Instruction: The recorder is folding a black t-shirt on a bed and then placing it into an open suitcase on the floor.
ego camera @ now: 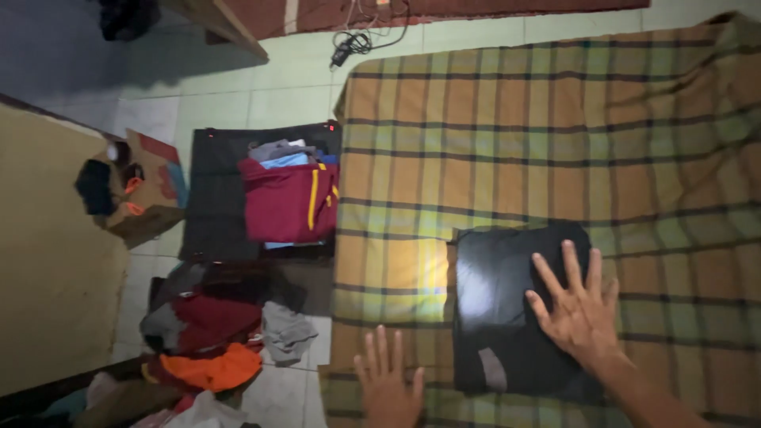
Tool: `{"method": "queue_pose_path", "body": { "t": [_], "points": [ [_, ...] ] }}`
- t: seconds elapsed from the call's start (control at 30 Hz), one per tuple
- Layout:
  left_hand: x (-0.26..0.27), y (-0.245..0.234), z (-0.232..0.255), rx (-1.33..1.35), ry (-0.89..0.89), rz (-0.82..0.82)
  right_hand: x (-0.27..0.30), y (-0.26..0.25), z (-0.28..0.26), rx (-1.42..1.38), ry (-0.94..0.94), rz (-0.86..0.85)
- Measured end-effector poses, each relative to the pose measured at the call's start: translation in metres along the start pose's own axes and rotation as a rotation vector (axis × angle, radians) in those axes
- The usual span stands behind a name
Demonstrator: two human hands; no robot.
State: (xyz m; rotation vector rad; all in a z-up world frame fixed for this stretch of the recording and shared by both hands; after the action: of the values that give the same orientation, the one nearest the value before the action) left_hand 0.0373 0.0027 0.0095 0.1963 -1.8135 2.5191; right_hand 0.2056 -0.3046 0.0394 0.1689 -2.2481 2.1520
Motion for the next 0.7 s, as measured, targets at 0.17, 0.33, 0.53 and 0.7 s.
{"method": "queue_pose_path", "body": {
  "t": [0.17,0.33,0.53,0.7],
  "points": [
    [-0.052,-0.034,0.072,0.209,0.075,0.100,0.031,-0.016,0.001,-0.158,0.110,0.052],
    [-0.079,-0.014,0.121,0.353,0.164,0.153,0.064,-0.006,0.010,-0.101,0.204,0.012],
    [-0.065,-0.009,0.135,0.303,-0.006,-0.213,0.078,0.048,0.049,-0.267,0.340,-0.335],
    [-0.058,0.030,0.110,0.476,-0.361,-0.261,0.087,0.061,0.062,-0.631,0.281,-0.357]
  ]
}}
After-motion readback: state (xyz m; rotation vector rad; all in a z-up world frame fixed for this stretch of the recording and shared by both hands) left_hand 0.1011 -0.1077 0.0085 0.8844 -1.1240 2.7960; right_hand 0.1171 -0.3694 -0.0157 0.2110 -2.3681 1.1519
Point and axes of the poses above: each hand's wrist, its own x-axis away from the middle knuckle, its own y-axis out of the palm, z = x × y, the point moved 3 cm from there along -x, towards the middle knuckle, and after that the axes turned 5 degrees about y, right-handed, at the moved point
